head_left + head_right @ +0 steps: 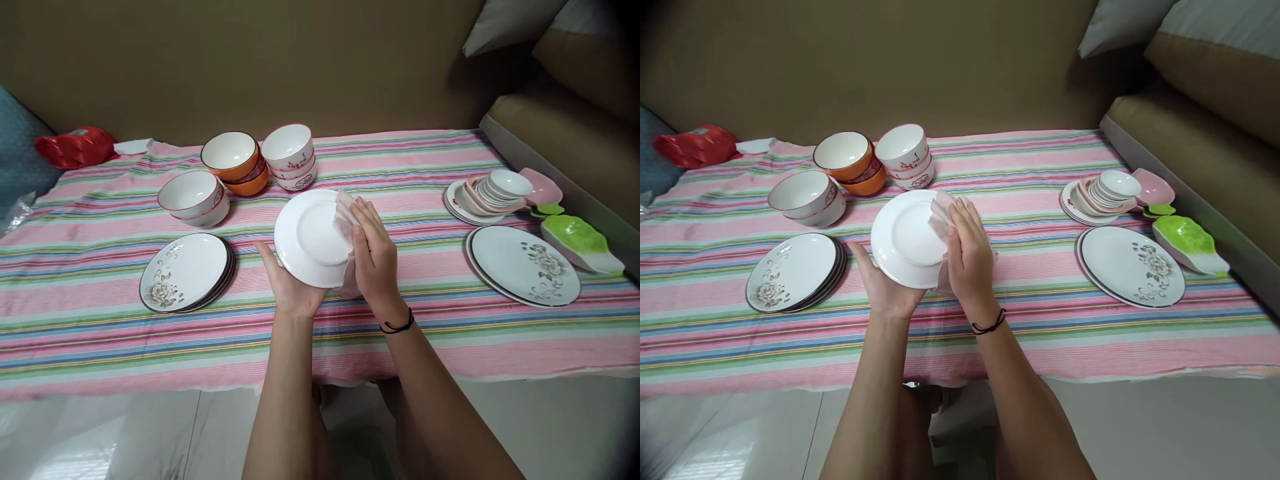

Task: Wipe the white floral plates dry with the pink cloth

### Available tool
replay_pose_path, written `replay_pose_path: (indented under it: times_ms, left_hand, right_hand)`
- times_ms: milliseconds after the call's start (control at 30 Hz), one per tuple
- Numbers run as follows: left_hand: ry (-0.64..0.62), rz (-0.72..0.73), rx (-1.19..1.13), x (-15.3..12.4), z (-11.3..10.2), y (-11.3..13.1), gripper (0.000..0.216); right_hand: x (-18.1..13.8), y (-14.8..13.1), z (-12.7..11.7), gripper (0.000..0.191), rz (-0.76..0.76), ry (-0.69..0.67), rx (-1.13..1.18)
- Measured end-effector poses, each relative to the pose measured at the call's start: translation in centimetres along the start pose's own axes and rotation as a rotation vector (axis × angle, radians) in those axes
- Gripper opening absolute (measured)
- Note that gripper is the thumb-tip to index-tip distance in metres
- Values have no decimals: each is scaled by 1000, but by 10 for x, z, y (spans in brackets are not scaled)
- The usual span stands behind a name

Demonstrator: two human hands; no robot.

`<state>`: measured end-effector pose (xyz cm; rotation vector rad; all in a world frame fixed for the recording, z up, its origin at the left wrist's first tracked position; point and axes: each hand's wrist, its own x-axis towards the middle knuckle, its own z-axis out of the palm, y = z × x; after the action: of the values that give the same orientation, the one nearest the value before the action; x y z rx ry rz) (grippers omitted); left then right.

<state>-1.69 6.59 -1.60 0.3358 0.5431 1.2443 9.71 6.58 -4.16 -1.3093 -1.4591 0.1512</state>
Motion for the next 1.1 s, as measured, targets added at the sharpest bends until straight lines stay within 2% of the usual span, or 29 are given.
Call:
replay_pose_path:
  times_ms: [167,300,700,933,1100]
  left_hand:
    - [-30,-75,76,0,-3,-2,87]
    - [-56,-117,134,2,-5,-11,83]
    - [43,-130,201,3,-4,-18,74]
    - [60,44,157,6,-3,-23,63]
    - [67,120,92,8,-1,-24,68]
  right_hand:
    - [0,2,-3,44,23,-11,-62]
    - [0,2,-5,44,20,-53,-119]
    - [0,-10,-6,42,-75,-302,-177]
    - [1,-19,-2,39,-143,-413,-104]
    - [0,-19,2,38,-227,-470,-58]
